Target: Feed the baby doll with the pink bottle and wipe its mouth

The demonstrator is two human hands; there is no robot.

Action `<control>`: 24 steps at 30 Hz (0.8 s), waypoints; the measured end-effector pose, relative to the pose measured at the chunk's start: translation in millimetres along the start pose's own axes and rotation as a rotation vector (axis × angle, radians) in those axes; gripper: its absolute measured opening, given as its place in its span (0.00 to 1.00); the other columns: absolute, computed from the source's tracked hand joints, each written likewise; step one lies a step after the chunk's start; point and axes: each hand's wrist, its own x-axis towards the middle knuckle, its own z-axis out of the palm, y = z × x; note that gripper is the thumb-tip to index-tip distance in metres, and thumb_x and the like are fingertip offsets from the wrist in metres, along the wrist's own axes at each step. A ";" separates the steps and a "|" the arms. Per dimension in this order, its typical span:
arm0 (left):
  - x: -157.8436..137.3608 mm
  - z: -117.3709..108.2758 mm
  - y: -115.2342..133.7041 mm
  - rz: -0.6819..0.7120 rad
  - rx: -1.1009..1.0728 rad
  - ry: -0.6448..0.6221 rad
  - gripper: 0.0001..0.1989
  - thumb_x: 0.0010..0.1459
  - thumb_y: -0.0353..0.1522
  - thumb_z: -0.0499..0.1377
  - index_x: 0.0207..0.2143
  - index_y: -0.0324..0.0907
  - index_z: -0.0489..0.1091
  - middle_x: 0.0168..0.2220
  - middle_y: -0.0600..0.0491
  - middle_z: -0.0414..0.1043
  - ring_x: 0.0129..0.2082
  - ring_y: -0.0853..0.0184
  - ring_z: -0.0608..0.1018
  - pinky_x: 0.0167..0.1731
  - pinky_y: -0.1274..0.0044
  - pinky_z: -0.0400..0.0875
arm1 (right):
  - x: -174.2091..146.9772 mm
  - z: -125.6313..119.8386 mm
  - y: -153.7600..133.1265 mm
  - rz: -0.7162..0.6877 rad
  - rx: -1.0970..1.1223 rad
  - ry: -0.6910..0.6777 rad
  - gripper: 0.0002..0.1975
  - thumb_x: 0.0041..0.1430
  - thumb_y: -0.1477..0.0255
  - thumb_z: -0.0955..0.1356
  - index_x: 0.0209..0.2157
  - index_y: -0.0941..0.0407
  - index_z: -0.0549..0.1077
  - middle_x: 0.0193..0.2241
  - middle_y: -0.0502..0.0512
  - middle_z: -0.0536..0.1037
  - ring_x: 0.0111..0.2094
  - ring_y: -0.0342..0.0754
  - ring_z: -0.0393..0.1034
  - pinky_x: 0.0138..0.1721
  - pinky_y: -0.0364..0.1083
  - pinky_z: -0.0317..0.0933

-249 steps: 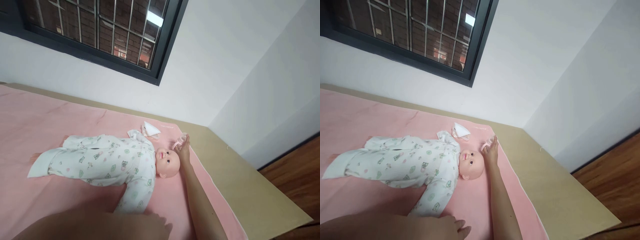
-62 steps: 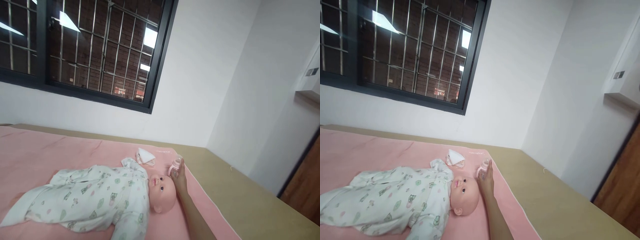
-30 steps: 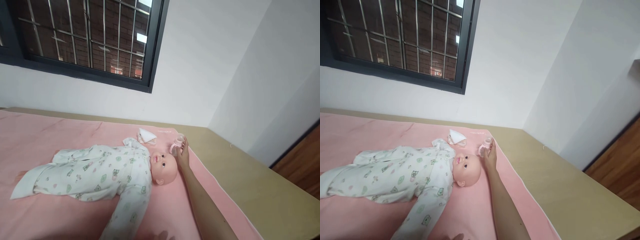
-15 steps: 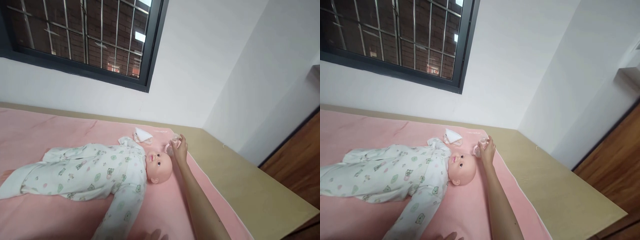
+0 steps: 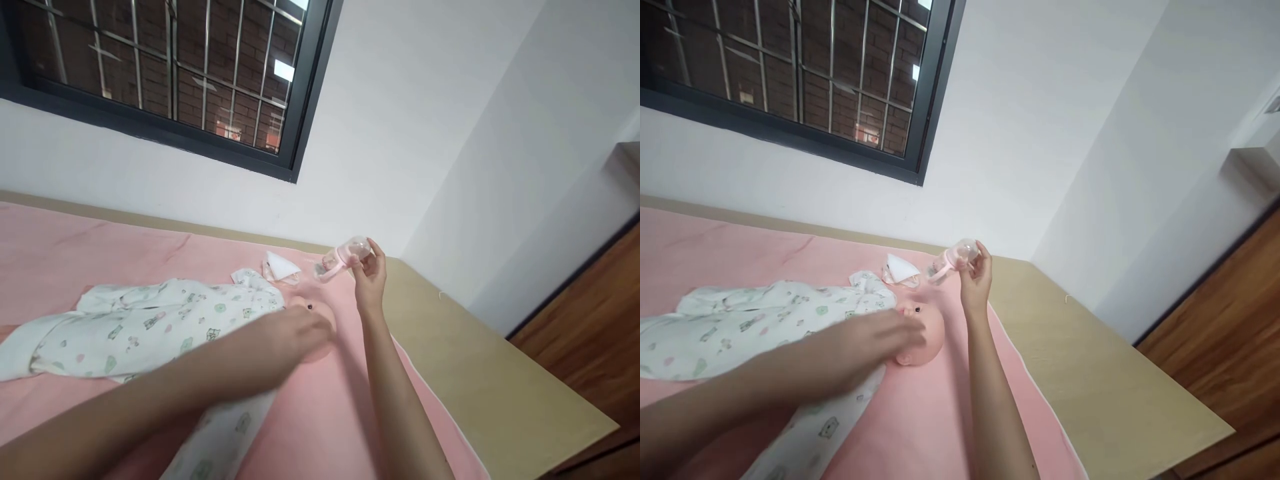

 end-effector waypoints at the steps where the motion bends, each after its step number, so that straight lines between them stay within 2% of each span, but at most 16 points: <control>1: 5.2 -9.1 -8.5 -0.011 -0.007 0.026 0.13 0.66 0.34 0.47 0.47 0.48 0.69 0.49 0.52 0.72 0.48 0.62 0.74 0.48 0.71 0.68 | -0.6 4.3 -8.0 0.011 0.037 -0.050 0.34 0.49 0.57 0.72 0.55 0.55 0.61 0.48 0.62 0.74 0.50 0.51 0.70 0.51 0.52 0.66; 3: 11.8 -24.7 -22.5 -0.086 -0.017 0.136 0.14 0.66 0.36 0.47 0.49 0.46 0.67 0.50 0.51 0.71 0.49 0.62 0.74 0.48 0.70 0.68 | -4.5 13.1 -22.9 0.035 0.102 -0.163 0.34 0.48 0.57 0.73 0.54 0.54 0.62 0.48 0.61 0.74 0.49 0.51 0.71 0.52 0.52 0.65; 5: 13.8 -34.8 -30.7 -0.209 -0.032 0.262 0.16 0.63 0.40 0.51 0.51 0.45 0.64 0.51 0.49 0.70 0.49 0.60 0.73 0.48 0.69 0.68 | -11.3 21.9 -36.1 0.044 0.160 -0.264 0.32 0.49 0.58 0.73 0.54 0.53 0.63 0.50 0.61 0.74 0.50 0.51 0.71 0.52 0.52 0.65; 7: 13.0 -39.5 -32.8 -0.307 -0.063 0.321 0.22 0.58 0.44 0.56 0.52 0.45 0.62 0.51 0.49 0.70 0.49 0.58 0.73 0.49 0.67 0.68 | -19.5 30.5 -46.8 0.045 0.202 -0.344 0.31 0.51 0.58 0.72 0.54 0.52 0.62 0.52 0.59 0.73 0.52 0.50 0.70 0.53 0.52 0.65; 10: 11.8 -39.8 -27.8 -0.378 -0.131 0.299 0.30 0.53 0.45 0.61 0.55 0.47 0.59 0.49 0.50 0.72 0.49 0.56 0.73 0.48 0.65 0.67 | -31.5 42.6 -57.4 0.056 0.243 -0.450 0.31 0.52 0.57 0.71 0.54 0.51 0.61 0.52 0.58 0.73 0.53 0.51 0.69 0.52 0.51 0.66; 13: 12.9 -38.3 -21.4 -0.411 -0.187 0.220 0.30 0.50 0.39 0.60 0.56 0.47 0.59 0.46 0.51 0.73 0.43 0.57 0.76 0.40 0.69 0.71 | -41.2 52.7 -62.4 0.085 0.296 -0.505 0.32 0.52 0.55 0.71 0.55 0.50 0.60 0.51 0.58 0.73 0.53 0.50 0.69 0.52 0.51 0.66; 15: 14.0 -38.6 -19.6 -0.433 -0.183 0.216 0.29 0.48 0.36 0.59 0.55 0.47 0.60 0.45 0.52 0.74 0.41 0.58 0.77 0.36 0.72 0.71 | -45.6 57.1 -65.2 0.105 0.313 -0.524 0.31 0.52 0.55 0.71 0.54 0.50 0.60 0.50 0.57 0.73 0.52 0.49 0.69 0.52 0.50 0.66; 20: 15.1 -43.7 -23.1 -0.489 0.055 0.205 0.28 0.43 0.31 0.56 0.51 0.45 0.62 0.38 0.54 0.75 0.34 0.58 0.77 0.30 0.74 0.67 | -47.4 57.5 -74.8 0.135 0.312 -0.628 0.32 0.47 0.61 0.75 0.52 0.48 0.62 0.51 0.54 0.70 0.52 0.47 0.67 0.53 0.49 0.65; 24: 16.1 -45.3 -26.0 -0.429 0.288 0.191 0.25 0.40 0.28 0.54 0.45 0.43 0.67 0.36 0.52 0.75 0.35 0.58 0.76 0.30 0.74 0.65 | -44.2 53.8 -79.8 0.199 0.260 -0.560 0.29 0.43 0.64 0.77 0.47 0.49 0.67 0.49 0.54 0.71 0.51 0.47 0.68 0.50 0.47 0.66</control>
